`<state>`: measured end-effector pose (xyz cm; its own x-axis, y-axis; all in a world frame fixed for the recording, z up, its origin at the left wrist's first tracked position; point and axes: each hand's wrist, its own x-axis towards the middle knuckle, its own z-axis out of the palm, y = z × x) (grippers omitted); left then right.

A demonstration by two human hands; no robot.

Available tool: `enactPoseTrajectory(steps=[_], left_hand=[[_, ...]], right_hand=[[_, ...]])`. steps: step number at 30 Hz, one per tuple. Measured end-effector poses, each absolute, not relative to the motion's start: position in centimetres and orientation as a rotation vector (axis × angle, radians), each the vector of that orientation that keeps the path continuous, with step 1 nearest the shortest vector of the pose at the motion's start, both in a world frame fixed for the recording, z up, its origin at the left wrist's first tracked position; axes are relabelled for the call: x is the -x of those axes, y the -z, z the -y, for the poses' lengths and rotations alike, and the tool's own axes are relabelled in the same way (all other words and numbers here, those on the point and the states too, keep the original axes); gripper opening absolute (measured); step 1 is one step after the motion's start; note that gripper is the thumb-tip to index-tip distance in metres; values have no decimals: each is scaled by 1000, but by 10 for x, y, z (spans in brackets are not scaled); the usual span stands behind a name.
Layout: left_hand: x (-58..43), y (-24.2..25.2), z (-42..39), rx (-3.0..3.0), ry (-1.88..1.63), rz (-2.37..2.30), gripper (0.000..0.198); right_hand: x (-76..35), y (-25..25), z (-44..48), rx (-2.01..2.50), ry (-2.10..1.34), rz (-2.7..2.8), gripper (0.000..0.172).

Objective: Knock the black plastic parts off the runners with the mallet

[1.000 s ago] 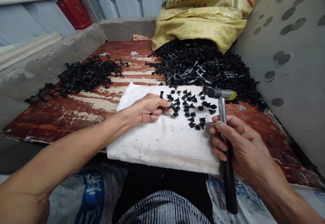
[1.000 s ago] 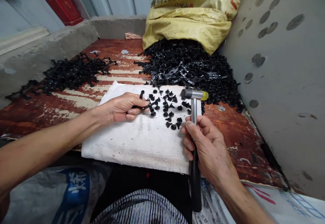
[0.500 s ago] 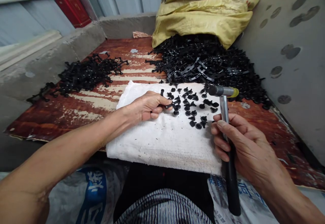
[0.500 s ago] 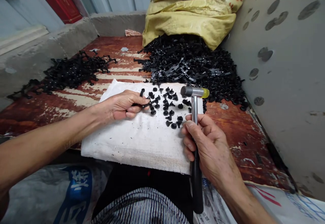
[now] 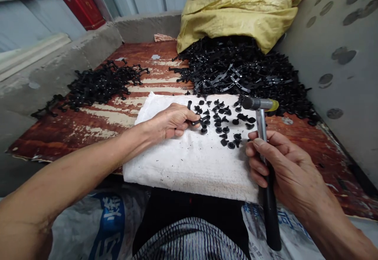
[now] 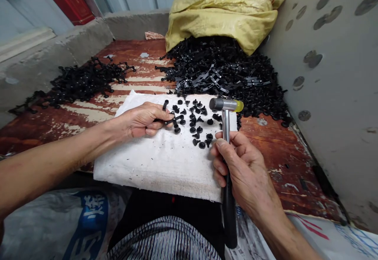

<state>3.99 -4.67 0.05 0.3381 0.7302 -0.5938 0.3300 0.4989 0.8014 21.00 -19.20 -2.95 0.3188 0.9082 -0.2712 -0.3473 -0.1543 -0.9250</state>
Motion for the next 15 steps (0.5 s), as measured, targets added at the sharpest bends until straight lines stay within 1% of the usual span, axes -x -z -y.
enactPoseTrajectory(steps=[3, 6, 7, 8, 10, 11, 13, 15], left_hand=[[-41, -2, 44, -1120, -334, -1276, 19], [-44, -5, 45, -1159, -322, -1313, 19], [-45, -6, 45, -1166, -318, -1328, 19], [-46, -7, 46, -1169, -313, -1341, 19], [-47, -8, 47, -1164, -293, -1363, 20], [-47, -8, 46, -1166, -285, -1368, 20], [-47, -7, 45, -1185, -279, -1374, 22], [-46, -6, 43, -1212, -274, -1376, 25]], right_hand=[[-211, 31, 194, 1308, -1208, 662, 29], [-216, 33, 197, 1433, -1154, 905, 22], [-219, 34, 197, 1493, -1096, 1032, 23], [-221, 35, 196, 1546, -999, 1169, 28], [-226, 36, 193, 1588, -724, 1437, 41], [-228, 35, 190, 1571, -579, 1549, 45], [-229, 32, 185, 1506, -355, 1727, 47], [-229, 28, 180, 1444, -225, 1832, 50]])
